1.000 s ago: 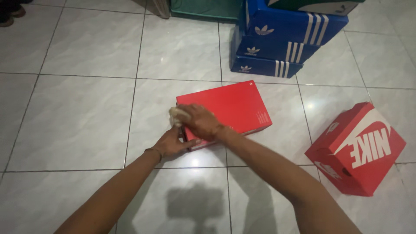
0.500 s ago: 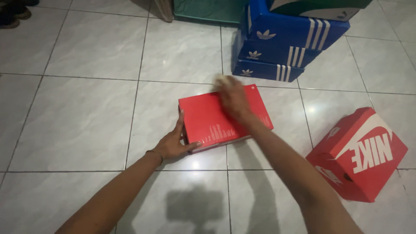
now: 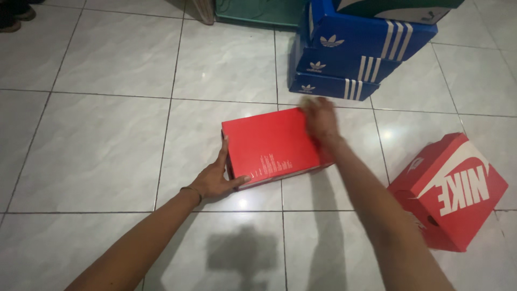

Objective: The person wipes the exterior of several shoe boxes with a cloth, then opens one to place a pair of sneakers inside.

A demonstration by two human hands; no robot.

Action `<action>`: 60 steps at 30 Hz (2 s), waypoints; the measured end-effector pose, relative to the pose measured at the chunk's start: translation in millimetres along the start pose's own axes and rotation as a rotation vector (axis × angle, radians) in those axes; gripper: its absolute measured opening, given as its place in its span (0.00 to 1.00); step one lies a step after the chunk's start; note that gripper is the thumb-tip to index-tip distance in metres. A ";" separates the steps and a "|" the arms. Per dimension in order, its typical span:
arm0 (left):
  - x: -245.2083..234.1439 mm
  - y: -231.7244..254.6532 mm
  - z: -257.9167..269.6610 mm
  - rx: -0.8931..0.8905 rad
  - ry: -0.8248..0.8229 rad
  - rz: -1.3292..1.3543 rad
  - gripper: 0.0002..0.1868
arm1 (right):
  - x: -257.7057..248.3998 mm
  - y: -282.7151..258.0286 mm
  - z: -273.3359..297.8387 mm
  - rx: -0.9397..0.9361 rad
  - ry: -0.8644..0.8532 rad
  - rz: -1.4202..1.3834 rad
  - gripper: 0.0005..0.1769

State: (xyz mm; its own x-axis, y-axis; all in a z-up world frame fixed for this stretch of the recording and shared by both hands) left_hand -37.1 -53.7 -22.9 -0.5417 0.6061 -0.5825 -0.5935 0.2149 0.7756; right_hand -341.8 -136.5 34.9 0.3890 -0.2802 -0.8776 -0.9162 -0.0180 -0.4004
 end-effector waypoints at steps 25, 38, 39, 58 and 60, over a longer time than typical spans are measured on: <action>2.8 -20.7 -37.4 -0.217 0.237 0.353 0.66 | -114.9 -88.0 -9.9 0.232 -0.127 -0.482 0.26; -137.4 65.2 -36.7 0.420 0.747 0.196 0.39 | -71.9 -189.1 4.2 -0.070 -0.349 -1.080 0.26; -138.4 62.5 -40.0 0.248 0.705 0.260 0.37 | -61.8 -186.2 5.1 0.057 -0.432 -1.273 0.25; -136.1 52.2 -46.3 0.095 0.756 0.706 0.32 | -81.1 -158.7 18.2 -0.064 -0.132 -0.566 0.31; -137.4 62.4 -41.3 0.265 0.813 0.644 0.30 | -73.8 -147.4 19.3 0.290 -0.233 -0.750 0.44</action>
State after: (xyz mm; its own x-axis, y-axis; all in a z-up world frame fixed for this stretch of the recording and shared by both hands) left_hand -24.3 -155.2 95.4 -0.9990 -0.0062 0.0437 0.0407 0.2552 0.9660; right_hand -233.6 -94.6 153.6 0.9246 -0.0862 -0.3711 -0.3581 0.1358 -0.9238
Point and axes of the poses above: each hand's wrist, its own z-axis away from the middle knuckle, its own x-axis out of the palm, y = z × x, the point moved 7 cm from there along -z, towards the middle knuckle, and after that the axes turned 5 degrees about x, right-handed, at the moved point
